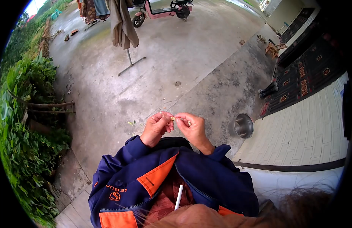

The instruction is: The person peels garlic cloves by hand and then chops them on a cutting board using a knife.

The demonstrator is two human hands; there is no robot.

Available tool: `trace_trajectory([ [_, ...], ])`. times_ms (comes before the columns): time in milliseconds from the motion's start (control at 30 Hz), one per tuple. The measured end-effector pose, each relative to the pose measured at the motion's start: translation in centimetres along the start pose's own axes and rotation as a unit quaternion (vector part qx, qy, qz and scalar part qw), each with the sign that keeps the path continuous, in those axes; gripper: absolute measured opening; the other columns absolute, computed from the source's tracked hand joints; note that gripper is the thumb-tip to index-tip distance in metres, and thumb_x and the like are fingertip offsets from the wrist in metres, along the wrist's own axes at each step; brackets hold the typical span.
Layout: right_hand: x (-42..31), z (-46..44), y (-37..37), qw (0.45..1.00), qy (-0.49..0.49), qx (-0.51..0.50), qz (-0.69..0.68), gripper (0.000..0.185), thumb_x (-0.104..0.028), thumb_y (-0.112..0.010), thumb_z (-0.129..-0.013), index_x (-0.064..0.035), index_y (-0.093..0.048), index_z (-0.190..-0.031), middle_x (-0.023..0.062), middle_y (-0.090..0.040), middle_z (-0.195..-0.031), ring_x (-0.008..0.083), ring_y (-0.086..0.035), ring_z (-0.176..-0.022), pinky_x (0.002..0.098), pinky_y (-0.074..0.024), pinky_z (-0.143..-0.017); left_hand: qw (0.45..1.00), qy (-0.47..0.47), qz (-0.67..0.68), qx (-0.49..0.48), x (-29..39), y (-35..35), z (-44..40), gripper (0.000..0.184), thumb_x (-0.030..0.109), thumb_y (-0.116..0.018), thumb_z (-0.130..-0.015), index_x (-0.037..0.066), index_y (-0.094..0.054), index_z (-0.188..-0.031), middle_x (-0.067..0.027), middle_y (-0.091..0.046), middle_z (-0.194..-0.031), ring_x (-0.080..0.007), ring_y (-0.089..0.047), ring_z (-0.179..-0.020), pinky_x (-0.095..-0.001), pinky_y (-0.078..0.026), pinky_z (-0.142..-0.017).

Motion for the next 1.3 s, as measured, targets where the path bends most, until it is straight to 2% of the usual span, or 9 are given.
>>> trace_trajectory([
  [467,0.7,0.4,-1.4,0.999,-0.024,0.017,0.023,0.003,-0.001,-0.063,-0.075,-0.0016,-0.061,-0.077,0.0004,-0.050,-0.052,0.0033,-0.041,-0.046,0.0215,-0.0324,-0.041,0.993,-0.093,-0.069,-0.015,1.2,0.4,0.5,0.004,0.007,-0.058,-0.084,0.004,-0.058,-0.083,-0.0029,-0.059,-0.071,-0.0092,-0.055,-0.062,-0.0209,-0.043,-0.054],
  [800,2.0,0.2,-3.2,0.998,-0.026,0.003,-0.048,0.005,0.003,-0.058,-0.075,-0.0012,-0.058,-0.073,-0.0032,-0.048,-0.053,0.0008,-0.041,-0.049,0.0189,-0.0327,-0.042,0.997,-0.051,-0.051,0.020,1.3,1.7,1.2,0.004,0.008,-0.059,-0.083,0.005,-0.058,-0.081,-0.0027,-0.058,-0.069,-0.0096,-0.054,-0.060,-0.0206,-0.044,-0.054],
  [867,3.2,-0.1,-4.3,0.967,-0.109,-0.040,-0.225,0.006,0.001,-0.056,-0.077,-0.0002,-0.058,-0.072,-0.0043,-0.048,-0.055,0.0004,-0.041,-0.049,0.0177,-0.0307,-0.042,1.000,0.010,0.003,-0.012,1.0,1.8,1.5,0.004,0.008,-0.058,-0.084,0.005,-0.057,-0.083,-0.0030,-0.058,-0.070,-0.0095,-0.054,-0.062,-0.0197,-0.044,-0.056],
  [900,2.9,-0.4,-4.2,0.967,-0.106,-0.045,-0.226,0.006,0.001,-0.056,-0.077,-0.0002,-0.058,-0.072,-0.0043,-0.048,-0.055,0.0004,-0.041,-0.049,0.0177,-0.0307,-0.042,1.000,0.004,0.004,-0.009,1.2,2.2,1.6,0.004,0.008,-0.058,-0.084,0.005,-0.057,-0.083,-0.0030,-0.058,-0.070,-0.0095,-0.054,-0.062,-0.0197,-0.044,-0.056],
  [967,4.1,-0.2,-5.4,0.898,-0.250,-0.097,-0.348,0.009,-0.002,-0.054,-0.080,0.0012,-0.058,-0.073,-0.0046,-0.049,-0.057,0.0002,-0.039,-0.049,0.0168,-0.0288,-0.042,0.995,0.008,0.082,-0.047,1.3,2.3,1.9,0.008,0.011,-0.055,-0.086,0.004,-0.057,-0.088,-0.0034,-0.058,-0.071,-0.0095,-0.055,-0.064,-0.0188,-0.043,-0.058],
  [1033,5.4,-1.8,-6.6,0.886,-0.248,-0.108,-0.376,0.012,-0.005,-0.053,-0.082,0.0012,-0.060,-0.074,-0.0049,-0.048,-0.055,0.0014,-0.036,-0.045,0.0184,-0.0268,-0.041,0.996,0.002,0.089,-0.032,2.0,2.8,2.2,0.011,0.011,-0.054,-0.087,0.003,-0.057,-0.093,-0.0036,-0.058,-0.071,-0.0094,-0.054,-0.064,-0.0190,-0.044,-0.058],
  [1100,5.2,-4.8,-6.1,0.991,-0.038,-0.065,-0.106,0.014,-0.007,-0.054,-0.082,0.0016,-0.061,-0.075,-0.0041,-0.049,-0.054,0.0034,-0.036,-0.043,0.0206,-0.0274,-0.040,0.995,0.004,0.095,-0.017,2.3,3.3,2.6,0.014,0.011,-0.053,-0.088,0.002,-0.057,-0.097,-0.0037,-0.057,-0.072,-0.0094,-0.054,-0.064,-0.0191,-0.044,-0.058],
  [1233,5.4,-6.7,-7.6,0.986,-0.053,-0.109,0.115,0.020,-0.015,-0.058,-0.084,0.0028,-0.063,-0.077,-0.0034,-0.049,-0.053,0.0032,-0.040,-0.048,0.0233,-0.0301,-0.042,0.994,-0.003,0.111,-0.006,2.8,4.6,2.9,0.024,0.014,-0.048,-0.090,-0.001,-0.053,-0.108,-0.0041,-0.057,-0.073,-0.0097,-0.053,-0.066,-0.0190,-0.044,-0.060],
  [1300,5.5,-6.6,-8.5,0.994,-0.027,-0.096,0.037,0.022,-0.017,-0.059,-0.084,0.0028,-0.062,-0.077,-0.0025,-0.051,-0.054,0.0040,-0.041,-0.049,0.0239,-0.0314,-0.043,0.993,-0.003,0.114,-0.010,3.0,5.0,3.2,0.025,0.015,-0.046,-0.091,-0.001,-0.051,-0.110,-0.0042,-0.057,-0.073,-0.0097,-0.053,-0.067,-0.0189,-0.044,-0.061],
])
Point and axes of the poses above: each hand's wrist, its own z-axis away from the middle knuckle, its own y-axis out of the back of the hand, x = y × z, the point moved 8 cm from there along -z, towards the middle knuckle
